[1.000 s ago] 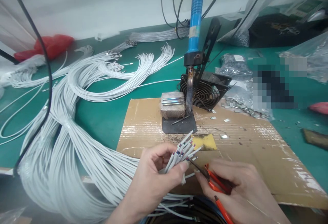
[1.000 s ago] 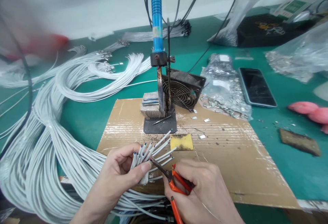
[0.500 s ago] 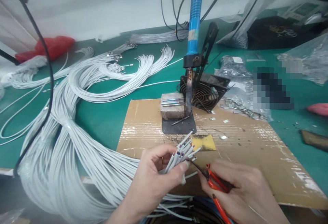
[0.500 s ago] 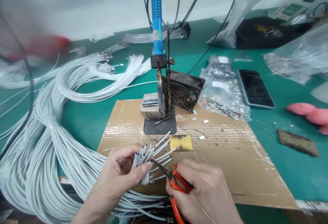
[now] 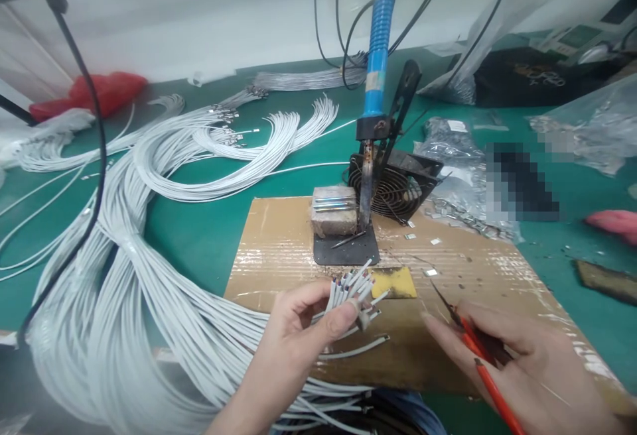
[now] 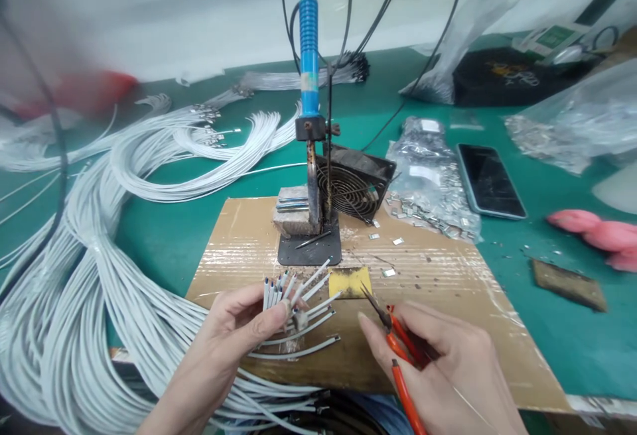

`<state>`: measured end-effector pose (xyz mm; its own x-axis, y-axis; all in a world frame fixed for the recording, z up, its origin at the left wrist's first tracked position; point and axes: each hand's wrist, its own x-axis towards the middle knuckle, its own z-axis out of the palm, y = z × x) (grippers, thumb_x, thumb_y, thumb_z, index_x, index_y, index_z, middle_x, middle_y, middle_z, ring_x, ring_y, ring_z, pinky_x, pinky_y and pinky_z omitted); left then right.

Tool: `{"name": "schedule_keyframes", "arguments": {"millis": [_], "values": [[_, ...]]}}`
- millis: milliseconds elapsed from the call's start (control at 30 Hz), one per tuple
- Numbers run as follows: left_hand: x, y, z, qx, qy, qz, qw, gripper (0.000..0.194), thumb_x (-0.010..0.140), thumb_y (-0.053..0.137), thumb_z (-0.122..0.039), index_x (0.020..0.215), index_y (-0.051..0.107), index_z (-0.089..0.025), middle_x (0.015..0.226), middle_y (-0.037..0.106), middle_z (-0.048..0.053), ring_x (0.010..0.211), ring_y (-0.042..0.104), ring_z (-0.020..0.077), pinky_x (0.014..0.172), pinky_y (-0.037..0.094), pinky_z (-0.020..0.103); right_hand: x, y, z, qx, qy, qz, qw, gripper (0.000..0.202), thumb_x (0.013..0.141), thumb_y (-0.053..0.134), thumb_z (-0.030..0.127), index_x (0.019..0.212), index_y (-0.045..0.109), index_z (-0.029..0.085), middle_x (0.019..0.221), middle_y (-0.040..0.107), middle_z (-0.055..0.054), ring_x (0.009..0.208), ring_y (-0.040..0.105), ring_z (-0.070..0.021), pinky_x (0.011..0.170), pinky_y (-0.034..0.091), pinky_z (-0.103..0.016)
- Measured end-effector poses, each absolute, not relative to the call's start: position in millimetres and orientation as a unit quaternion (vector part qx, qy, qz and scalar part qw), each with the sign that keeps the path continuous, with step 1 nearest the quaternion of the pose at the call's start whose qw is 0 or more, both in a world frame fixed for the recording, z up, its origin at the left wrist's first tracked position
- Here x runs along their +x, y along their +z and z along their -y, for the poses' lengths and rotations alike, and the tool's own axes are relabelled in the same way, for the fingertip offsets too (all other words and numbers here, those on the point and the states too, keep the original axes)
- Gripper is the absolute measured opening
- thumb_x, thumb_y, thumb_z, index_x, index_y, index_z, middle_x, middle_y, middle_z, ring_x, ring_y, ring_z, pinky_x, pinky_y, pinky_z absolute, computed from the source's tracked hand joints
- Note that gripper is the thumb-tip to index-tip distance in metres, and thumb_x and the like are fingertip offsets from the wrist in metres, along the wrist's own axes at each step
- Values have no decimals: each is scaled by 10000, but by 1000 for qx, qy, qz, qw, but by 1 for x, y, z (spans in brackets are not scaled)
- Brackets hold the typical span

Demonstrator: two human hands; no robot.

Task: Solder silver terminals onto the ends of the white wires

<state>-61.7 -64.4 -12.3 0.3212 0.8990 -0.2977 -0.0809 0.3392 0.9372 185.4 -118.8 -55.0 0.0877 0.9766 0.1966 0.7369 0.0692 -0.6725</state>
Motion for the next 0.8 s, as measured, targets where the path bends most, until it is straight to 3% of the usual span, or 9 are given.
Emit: {"name": "schedule_keyframes", "arguments": {"millis": [100, 200, 267, 500, 567, 700, 800], "values": [[-61, -15, 64, 444, 362, -449, 685, 228, 917, 776, -396, 841, 817, -185, 695, 701, 3, 683, 590, 148, 685, 465, 236, 181, -53, 117, -643, 157, 699, 270, 468, 964, 631, 417, 580, 455, 217, 530, 460, 46, 450, 503, -92, 405, 403, -160], [-61, -17, 63, 444, 369, -441, 687, 180, 922, 774, -365, 966, 836, -202, 963, 767, 50, 961, 654, 215, 913, 481, 293, 179, -52, 116, -647, 151, 701, 258, 461, 976, 609, 412, 592, 446, 215, 547, 455, 47, 466, 500, -93, 428, 412, -163], [-61, -18, 63, 445, 363, -441, 689, 200, 918, 775, -376, 994, 833, -200, 1025, 758, 62, 1033, 634, 239, 949, 465, 319, 179, -53, 116, -652, 156, 693, 266, 465, 971, 611, 412, 592, 425, 218, 547, 443, 48, 467, 489, -94, 430, 402, -171], [-62, -22, 62, 447, 340, -450, 694, 253, 907, 787, -414, 872, 795, -164, 855, 699, 32, 840, 587, 178, 770, 450, 268, 181, -55, 118, -656, 167, 673, 297, 462, 967, 627, 421, 610, 405, 229, 557, 436, 44, 482, 493, -104, 436, 399, -182], [-60, -23, 63, 452, 347, -450, 687, 227, 912, 783, -401, 898, 810, -176, 881, 714, 37, 872, 608, 187, 796, 461, 270, 181, -55, 116, -650, 156, 679, 304, 465, 973, 630, 408, 608, 402, 230, 551, 433, 46, 474, 489, -100, 431, 397, -177], [-56, -23, 65, 490, 400, -487, 602, 166, 935, 761, -342, 898, 837, -199, 1147, 711, 72, 1130, 621, 238, 970, 448, 280, 182, -56, 115, -647, 185, 667, 320, 427, 947, 663, 416, 608, 483, 228, 563, 480, 35, 484, 511, -114, 446, 441, -189], [-55, -23, 66, 504, 418, -501, 566, 178, 947, 749, -349, 895, 844, -206, 1068, 715, 59, 1066, 630, 210, 926, 456, 249, 184, -57, 115, -655, 230, 615, 374, 437, 873, 731, 442, 555, 522, 227, 545, 502, 18, 481, 526, -136, 419, 452, -209]]}}
